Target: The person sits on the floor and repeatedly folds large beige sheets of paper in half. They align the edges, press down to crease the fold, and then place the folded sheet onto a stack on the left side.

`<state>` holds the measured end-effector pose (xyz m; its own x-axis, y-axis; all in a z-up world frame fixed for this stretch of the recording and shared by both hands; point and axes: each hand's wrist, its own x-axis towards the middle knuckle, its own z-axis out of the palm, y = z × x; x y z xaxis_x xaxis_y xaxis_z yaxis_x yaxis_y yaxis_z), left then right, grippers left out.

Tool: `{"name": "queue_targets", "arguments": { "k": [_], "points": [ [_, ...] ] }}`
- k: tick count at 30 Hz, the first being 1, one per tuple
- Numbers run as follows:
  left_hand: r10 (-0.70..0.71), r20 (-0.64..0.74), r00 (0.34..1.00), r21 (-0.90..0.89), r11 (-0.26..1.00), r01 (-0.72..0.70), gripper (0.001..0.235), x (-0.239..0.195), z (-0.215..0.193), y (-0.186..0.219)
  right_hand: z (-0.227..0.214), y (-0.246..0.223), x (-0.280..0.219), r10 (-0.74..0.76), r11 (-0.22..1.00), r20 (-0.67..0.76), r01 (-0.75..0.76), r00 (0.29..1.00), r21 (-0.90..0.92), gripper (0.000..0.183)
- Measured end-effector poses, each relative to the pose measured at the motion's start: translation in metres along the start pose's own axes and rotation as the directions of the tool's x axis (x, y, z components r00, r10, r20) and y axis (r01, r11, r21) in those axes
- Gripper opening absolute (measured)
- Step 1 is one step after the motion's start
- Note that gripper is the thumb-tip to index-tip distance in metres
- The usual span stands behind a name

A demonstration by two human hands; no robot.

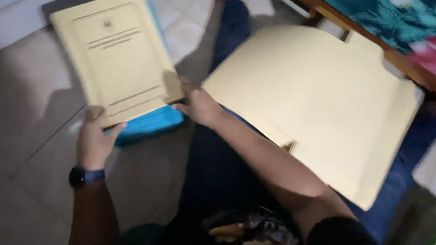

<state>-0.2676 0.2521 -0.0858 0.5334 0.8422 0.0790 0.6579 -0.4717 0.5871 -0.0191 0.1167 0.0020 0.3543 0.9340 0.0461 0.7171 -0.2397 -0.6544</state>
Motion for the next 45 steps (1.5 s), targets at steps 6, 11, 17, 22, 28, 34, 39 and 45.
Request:
{"name": "queue_targets", "arguments": {
  "k": [6,11,17,22,28,34,39,45],
  "points": [
    [0.343,0.036,0.939,-0.055,0.938,-0.341,0.046,-0.026,0.005,0.169,-0.096,0.051,-0.111,-0.089,0.987,-0.126,0.105,0.988,0.123,0.047],
    [0.795,-0.029,0.607,-0.322,0.567,-0.758,0.031,-0.05,0.091,0.267,-0.131,0.151,-0.229,0.168,0.984,-0.362,-0.176,0.917,0.009,0.037],
    [0.97,0.021,0.242,-0.334,0.235,-0.913,0.043,-0.064,0.196,0.31,-0.117,0.147,-0.321,0.225,0.963,-0.415,-0.265,0.882,-0.041,0.055],
    [0.977,0.0,0.212,-0.345,0.199,-0.917,0.051,-0.07,0.198,0.295,-0.104,0.159,-0.342,0.181,0.973,-0.421,-0.223,0.889,-0.051,0.07],
    [0.974,0.07,0.217,-0.291,0.228,-0.929,0.083,-0.07,0.187,0.297,-0.117,0.144,-0.334,0.2,0.978,-0.443,-0.207,0.874,0.032,0.07],
    [0.965,0.112,0.237,-0.36,0.262,-0.895,0.086,-0.07,0.183,0.297,-0.116,0.141,-0.333,0.273,0.961,-0.454,-0.264,0.848,0.083,0.051],
    [0.957,0.101,0.273,-0.409,0.29,-0.865,0.077,-0.071,0.178,0.296,-0.118,0.139,-0.33,0.283,0.957,-0.431,-0.282,0.857,0.066,0.053],
    [0.961,0.078,0.264,-0.435,0.271,-0.859,0.072,-0.068,0.181,0.294,-0.119,0.138,-0.33,0.255,0.966,-0.445,-0.251,0.859,0.07,0.05]
  ]
}}
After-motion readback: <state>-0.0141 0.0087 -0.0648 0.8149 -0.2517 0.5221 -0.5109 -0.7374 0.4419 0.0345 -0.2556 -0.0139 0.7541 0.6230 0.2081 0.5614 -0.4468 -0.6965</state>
